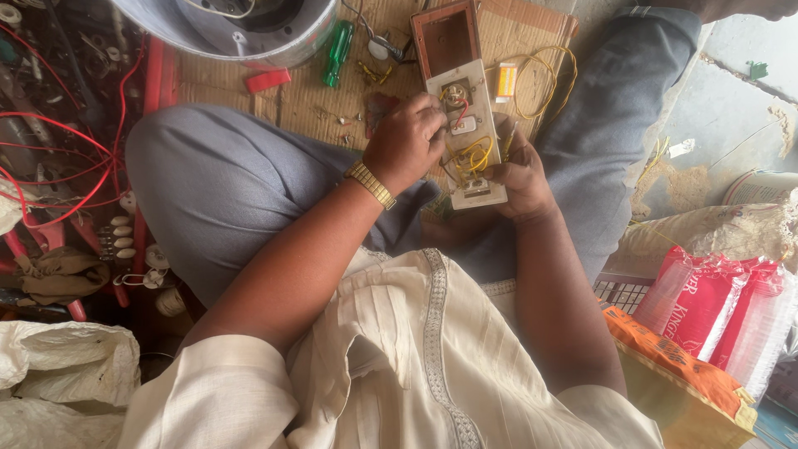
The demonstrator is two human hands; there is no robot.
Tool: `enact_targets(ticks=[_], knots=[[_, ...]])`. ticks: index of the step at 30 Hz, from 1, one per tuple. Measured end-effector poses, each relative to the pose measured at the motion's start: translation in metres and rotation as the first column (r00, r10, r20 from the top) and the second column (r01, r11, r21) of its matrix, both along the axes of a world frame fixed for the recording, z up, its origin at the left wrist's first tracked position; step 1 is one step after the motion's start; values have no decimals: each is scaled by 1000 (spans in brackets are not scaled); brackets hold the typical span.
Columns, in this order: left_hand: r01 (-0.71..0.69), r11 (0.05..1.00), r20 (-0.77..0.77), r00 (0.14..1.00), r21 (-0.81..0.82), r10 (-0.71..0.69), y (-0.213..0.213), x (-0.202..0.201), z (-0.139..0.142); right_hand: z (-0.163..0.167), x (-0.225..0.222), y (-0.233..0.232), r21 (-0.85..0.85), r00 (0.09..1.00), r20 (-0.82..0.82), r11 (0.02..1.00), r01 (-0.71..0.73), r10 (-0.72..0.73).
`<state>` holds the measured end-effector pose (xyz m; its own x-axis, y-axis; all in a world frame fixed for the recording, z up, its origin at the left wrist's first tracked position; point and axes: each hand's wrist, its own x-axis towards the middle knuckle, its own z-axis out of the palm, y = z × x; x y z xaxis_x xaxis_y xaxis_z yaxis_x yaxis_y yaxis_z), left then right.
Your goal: The person sits on the floor and repairs an electrical switch assembly. They use a screwdriver to tighten connections and pliers to cut and strip wires, working on the internal components of the switch.
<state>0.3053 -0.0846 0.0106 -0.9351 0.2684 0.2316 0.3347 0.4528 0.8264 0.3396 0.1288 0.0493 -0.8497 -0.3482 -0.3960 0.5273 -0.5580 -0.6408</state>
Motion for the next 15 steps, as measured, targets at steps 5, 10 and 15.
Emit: enact_targets(ticks=[5, 10, 15], knots=[[22, 999, -55, 998, -43, -24, -2, 3, 4, -3, 1, 1, -11, 1000, 7, 1000, 21, -21], [18, 998, -62, 998, -55, -21, -1, 2, 7, -7, 1, 2, 29, 1000, -9, 1000, 4, -4], [-10, 998, -55, 998, -59, 7, -1, 4, 8, -6, 1, 1, 53, 1000, -8, 999, 8, -7]])
